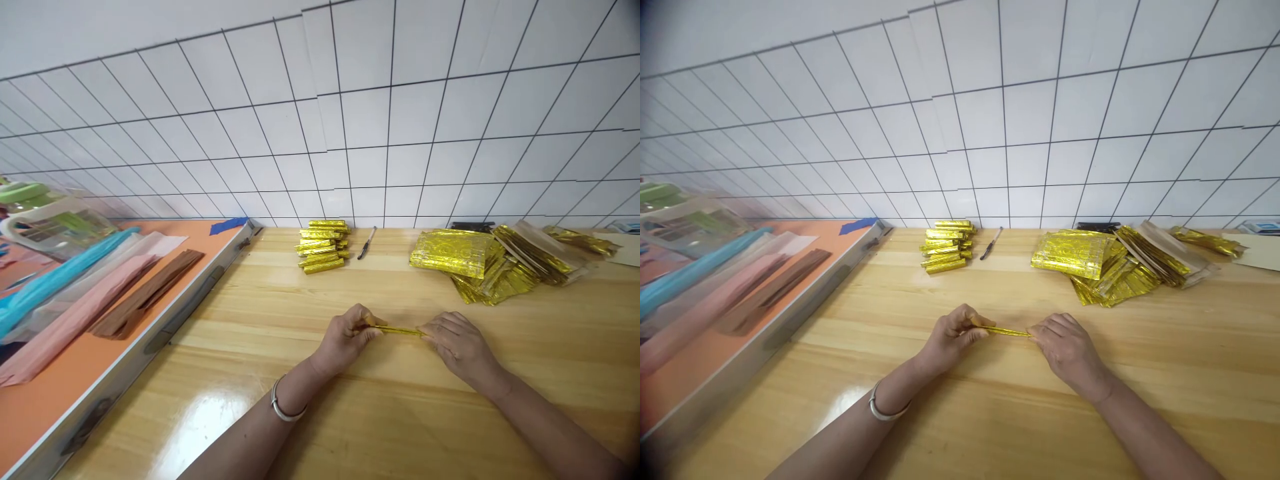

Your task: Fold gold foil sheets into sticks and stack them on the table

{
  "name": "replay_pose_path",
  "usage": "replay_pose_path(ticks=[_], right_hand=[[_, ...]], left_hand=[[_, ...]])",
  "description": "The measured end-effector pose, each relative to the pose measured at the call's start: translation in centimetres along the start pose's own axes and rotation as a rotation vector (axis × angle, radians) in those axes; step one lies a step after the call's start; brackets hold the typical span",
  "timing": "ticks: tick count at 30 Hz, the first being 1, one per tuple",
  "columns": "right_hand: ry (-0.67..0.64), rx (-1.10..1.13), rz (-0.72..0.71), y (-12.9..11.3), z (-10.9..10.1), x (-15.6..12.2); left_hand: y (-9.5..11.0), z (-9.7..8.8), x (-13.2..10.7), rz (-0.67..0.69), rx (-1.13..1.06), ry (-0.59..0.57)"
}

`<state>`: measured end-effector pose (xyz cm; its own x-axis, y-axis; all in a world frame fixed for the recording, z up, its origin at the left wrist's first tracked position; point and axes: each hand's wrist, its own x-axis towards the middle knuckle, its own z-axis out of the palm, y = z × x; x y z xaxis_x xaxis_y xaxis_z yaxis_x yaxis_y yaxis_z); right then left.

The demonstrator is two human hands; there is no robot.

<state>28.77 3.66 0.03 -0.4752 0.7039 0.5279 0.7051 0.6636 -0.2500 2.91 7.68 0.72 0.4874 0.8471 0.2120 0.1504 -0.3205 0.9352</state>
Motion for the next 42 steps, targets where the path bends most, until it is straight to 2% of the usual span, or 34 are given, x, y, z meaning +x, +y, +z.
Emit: replay_pose_path(ticks=[3,10,17,21,27,29,35,39,42], right_hand=[[-0.004,-0.002,-0.027,0.1,-0.1,0.1],[-0.089,-0.152,0.001,-1.1,0.2,0.8],[-0.077,-0.152,-0.012,-3.1,1.3,1.0],[-0.102,-0.076,0.016,-2.8,1.0,0.9],[-0.179,-0.106,0.052,-2.7,1.4,1.0],[-0.199,-0.107,0.059,-2.9,1.6,1.1],[-0.283,-0.059,0.100,-2.8,0.3,1.6],[-0.334,-0.014,0.185,-2.1,-0.5,1.4],[-0.381,0.009,0.216,-1.9,-0.8,1.2]], left_hand=[[0.0,0.2,0.1,-0.003,0.021,0.042],[0.5,0.9,0.0,0.107,0.341,0.033],[0.6,2.3,-0.5,0.118,0.340,-0.027],[0.6,2.2,-0.3,0.173,0.394,-0.087],[1.5,2.2,0.3,0.265,0.795,-0.241],[1.7,2.2,0.4,0.277,0.850,-0.273],[1.6,1.3,0.5,0.281,0.717,-0.219],[1.9,0.5,0.8,0.193,0.632,-0.195],[1.9,0.0,1.0,0.139,0.522,-0.228]])
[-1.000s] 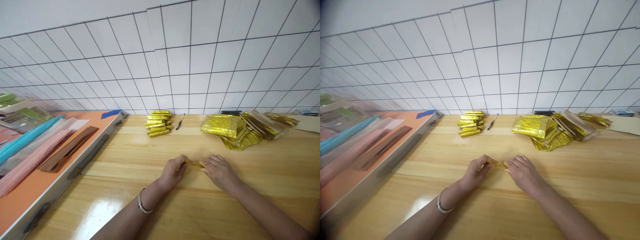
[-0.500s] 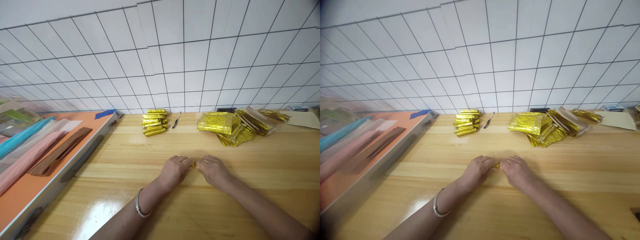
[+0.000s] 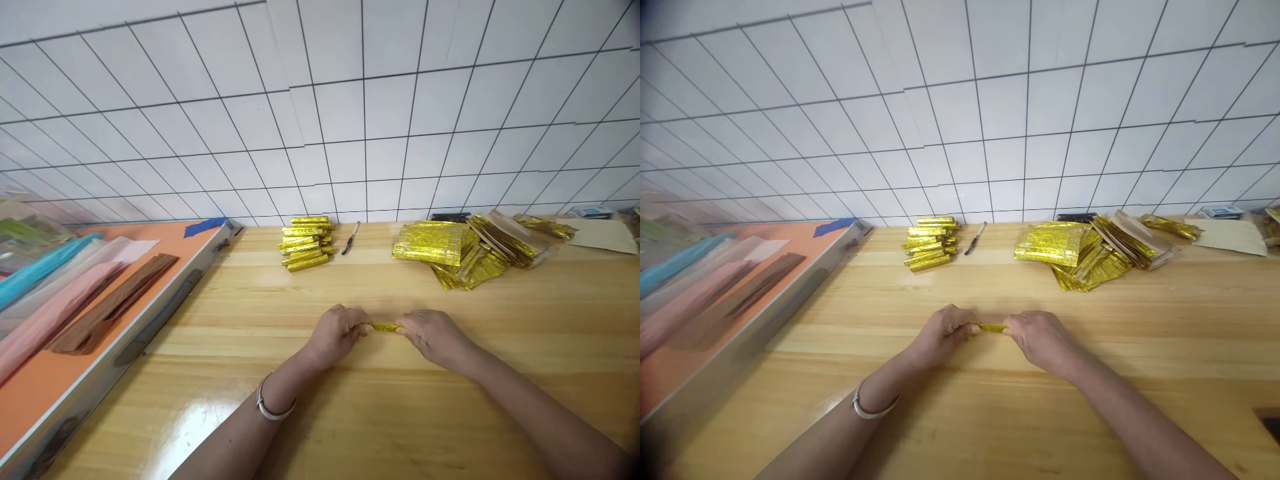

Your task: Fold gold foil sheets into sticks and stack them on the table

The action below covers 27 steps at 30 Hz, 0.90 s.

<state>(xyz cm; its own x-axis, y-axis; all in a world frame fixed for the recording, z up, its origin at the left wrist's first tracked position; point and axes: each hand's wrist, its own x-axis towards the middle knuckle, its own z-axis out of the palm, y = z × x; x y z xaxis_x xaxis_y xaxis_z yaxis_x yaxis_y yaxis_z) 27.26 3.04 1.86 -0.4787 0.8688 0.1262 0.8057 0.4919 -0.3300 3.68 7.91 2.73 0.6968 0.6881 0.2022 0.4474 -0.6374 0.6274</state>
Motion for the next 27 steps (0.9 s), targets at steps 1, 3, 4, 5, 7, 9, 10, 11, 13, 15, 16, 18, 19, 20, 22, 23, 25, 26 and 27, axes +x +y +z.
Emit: replay_pose_path(ticks=[1,3,4,5,7,9,10,11,13,15,16,18,19,20,22,23,25,26,27], right_hand=[[-0.017,0.015,0.005,0.0,-0.1,0.0],[-0.048,0.051,0.018,-0.1,-0.2,0.1],[-0.059,0.063,0.027,-0.1,-0.3,0.1],[-0.067,0.070,0.036,-0.1,-0.3,0.2],[-0.077,0.081,0.053,0.0,-0.3,0.3],[-0.075,0.110,0.071,0.3,-0.1,0.2],[-0.073,0.139,0.074,0.5,0.0,0.2],[-0.072,0.178,0.075,0.8,0.1,0.1],[-0.075,0.278,0.076,1.3,0.3,-0.1],[-0.088,0.370,0.087,1.6,0.4,-0.2],[-0.099,0.399,0.099,1.8,0.4,-0.2],[-0.109,0.418,0.128,1.8,0.3,-0.2],[-0.105,0.415,0.140,1.7,0.2,-0.1],[-0.097,0.408,0.150,1.7,0.1,-0.1],[-0.084,0.395,0.163,1.5,-0.1,0.0],[-0.086,0.391,0.171,1.5,-0.1,0.0],[-0.093,0.390,0.194,1.4,-0.1,0.0],[-0.096,0.391,0.210,1.4,0.0,-0.1],[-0.099,0.391,0.225,1.4,0.0,-0.1]], left_hand=[[-0.1,-0.1,0.0,-0.007,-0.048,-0.021],[-0.4,-0.1,-0.1,-0.033,-0.129,-0.051],[-0.5,0.0,-0.1,-0.049,-0.157,-0.058],[-0.7,0.0,-0.1,-0.063,-0.182,-0.066],[-1.0,0.1,-0.1,-0.082,-0.231,-0.084],[-1.2,0.1,-0.1,-0.096,-0.285,-0.103],[-1.3,0.0,-0.2,-0.102,-0.312,-0.114],[-1.3,-0.1,-0.2,-0.109,-0.339,-0.128],[-1.4,-0.5,-0.3,-0.114,-0.391,-0.166],[-1.5,-0.8,-0.4,-0.107,-0.442,-0.204],[-1.5,-0.8,-0.5,-0.108,-0.466,-0.216],[-1.7,-0.9,-0.6,-0.129,-0.497,-0.208],[-1.8,-0.8,-0.6,-0.147,-0.491,-0.191],[-1.9,-0.7,-0.5,-0.163,-0.465,-0.169],[-2.0,-0.6,-0.5,-0.183,-0.366,-0.130],[-2.0,-0.5,-0.5,-0.186,-0.311,-0.119],[-2.0,-0.4,-0.5,-0.194,-0.230,-0.104],[-2.0,-0.4,-0.5,-0.200,-0.207,-0.097],[-2.0,-0.4,-0.5,-0.206,-0.189,-0.092]])
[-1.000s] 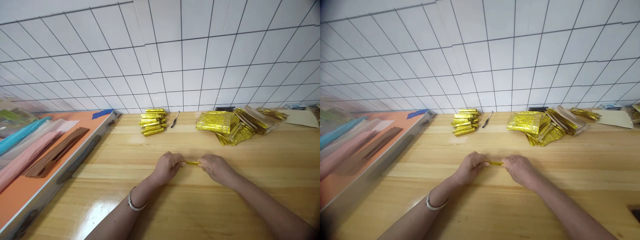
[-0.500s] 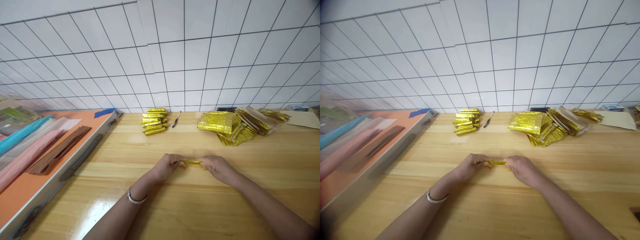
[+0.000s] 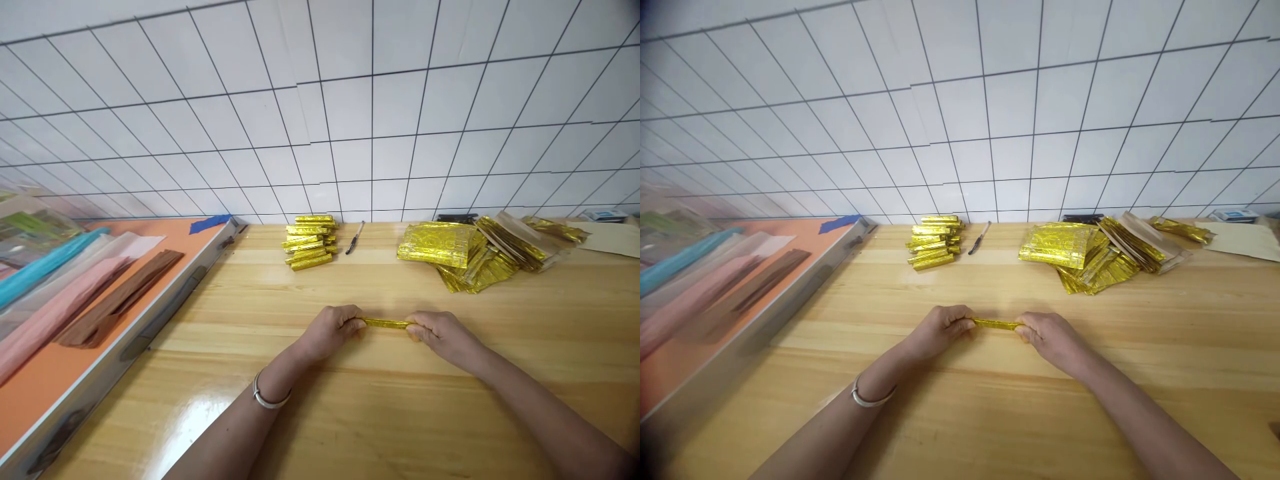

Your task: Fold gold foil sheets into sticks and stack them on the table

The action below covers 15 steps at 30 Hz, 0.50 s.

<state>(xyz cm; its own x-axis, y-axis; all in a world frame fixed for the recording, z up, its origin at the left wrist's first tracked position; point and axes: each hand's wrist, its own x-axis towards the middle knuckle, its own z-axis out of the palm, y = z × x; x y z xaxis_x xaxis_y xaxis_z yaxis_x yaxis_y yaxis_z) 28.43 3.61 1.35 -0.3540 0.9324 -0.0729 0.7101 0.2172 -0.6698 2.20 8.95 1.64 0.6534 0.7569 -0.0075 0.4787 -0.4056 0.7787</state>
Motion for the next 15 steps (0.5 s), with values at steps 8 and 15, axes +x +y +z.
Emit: replay_pose_path(ticks=[8,15], right_hand=[[-0.031,-0.016,0.001,0.0,0.2,-0.1],[-0.067,-0.076,-0.001,-0.5,0.3,0.0]], left_hand=[[-0.8,-0.4,0.2,-0.040,0.092,0.081],[-0.8,-0.9,0.3,-0.057,0.230,0.119]])
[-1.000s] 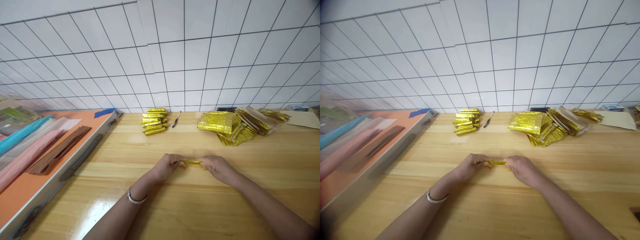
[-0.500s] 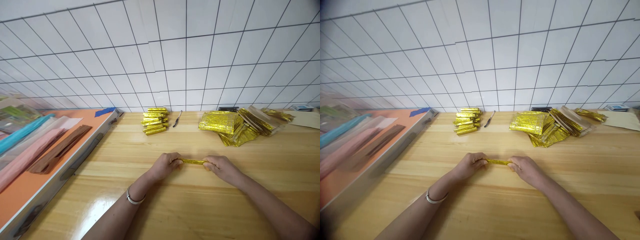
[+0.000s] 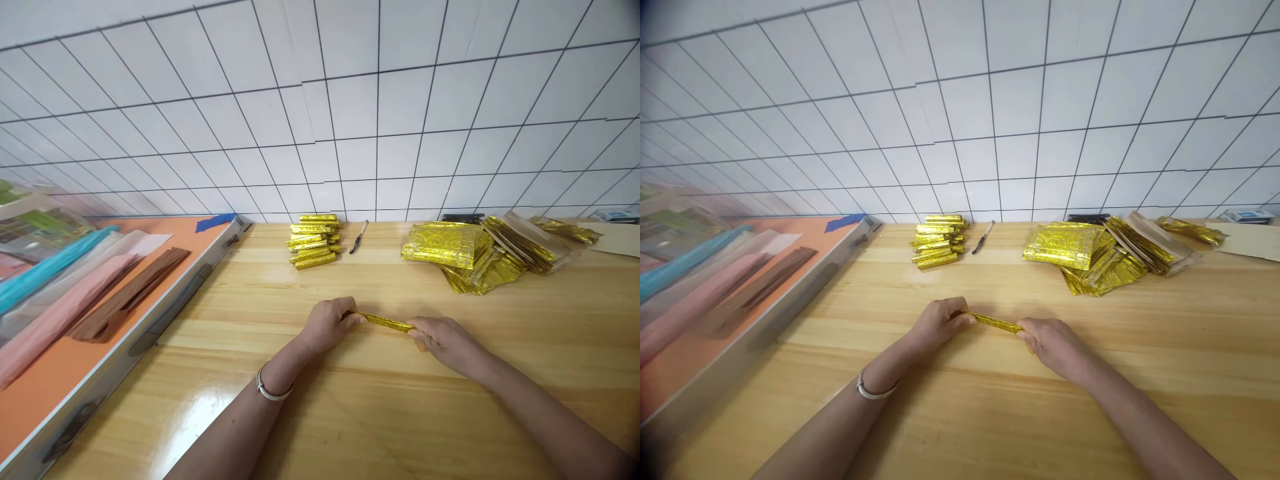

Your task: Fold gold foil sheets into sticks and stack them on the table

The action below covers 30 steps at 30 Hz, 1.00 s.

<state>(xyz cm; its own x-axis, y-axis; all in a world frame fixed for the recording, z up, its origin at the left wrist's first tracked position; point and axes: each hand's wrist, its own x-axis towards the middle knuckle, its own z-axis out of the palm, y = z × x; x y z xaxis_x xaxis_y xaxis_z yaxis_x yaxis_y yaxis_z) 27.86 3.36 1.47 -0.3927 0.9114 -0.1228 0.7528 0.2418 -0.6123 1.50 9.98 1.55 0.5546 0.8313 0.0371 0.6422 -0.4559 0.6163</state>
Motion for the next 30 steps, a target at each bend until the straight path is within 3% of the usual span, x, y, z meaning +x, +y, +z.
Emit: replay_pose_path(ticks=[5,10,13,17,21,27,30], right_hand=[[0.012,0.090,-0.010,-0.4,0.1,-0.1],[0.037,0.362,0.040,-0.6,0.7,-0.1],[0.112,0.473,0.081,-1.1,1.0,0.2],[0.226,0.503,0.074,-2.5,1.2,1.1],[0.280,0.500,0.056,-3.6,1.3,2.2],[0.369,0.494,0.045,-4.1,1.8,3.6],[0.368,0.500,0.033,-4.2,2.5,3.8]], left_hand=[[-0.1,-0.2,0.1,0.022,-0.164,0.031],[0.2,0.6,0.5,-0.066,-0.753,0.077],[1.7,1.3,1.1,-0.126,-1.077,0.144],[4.0,2.3,2.5,-0.102,-1.366,0.088],[5.2,3.3,3.9,-0.089,-1.491,0.224],[5.2,3.6,4.8,-0.087,-1.517,0.232],[4.9,3.2,4.6,-0.096,-1.549,0.309]])
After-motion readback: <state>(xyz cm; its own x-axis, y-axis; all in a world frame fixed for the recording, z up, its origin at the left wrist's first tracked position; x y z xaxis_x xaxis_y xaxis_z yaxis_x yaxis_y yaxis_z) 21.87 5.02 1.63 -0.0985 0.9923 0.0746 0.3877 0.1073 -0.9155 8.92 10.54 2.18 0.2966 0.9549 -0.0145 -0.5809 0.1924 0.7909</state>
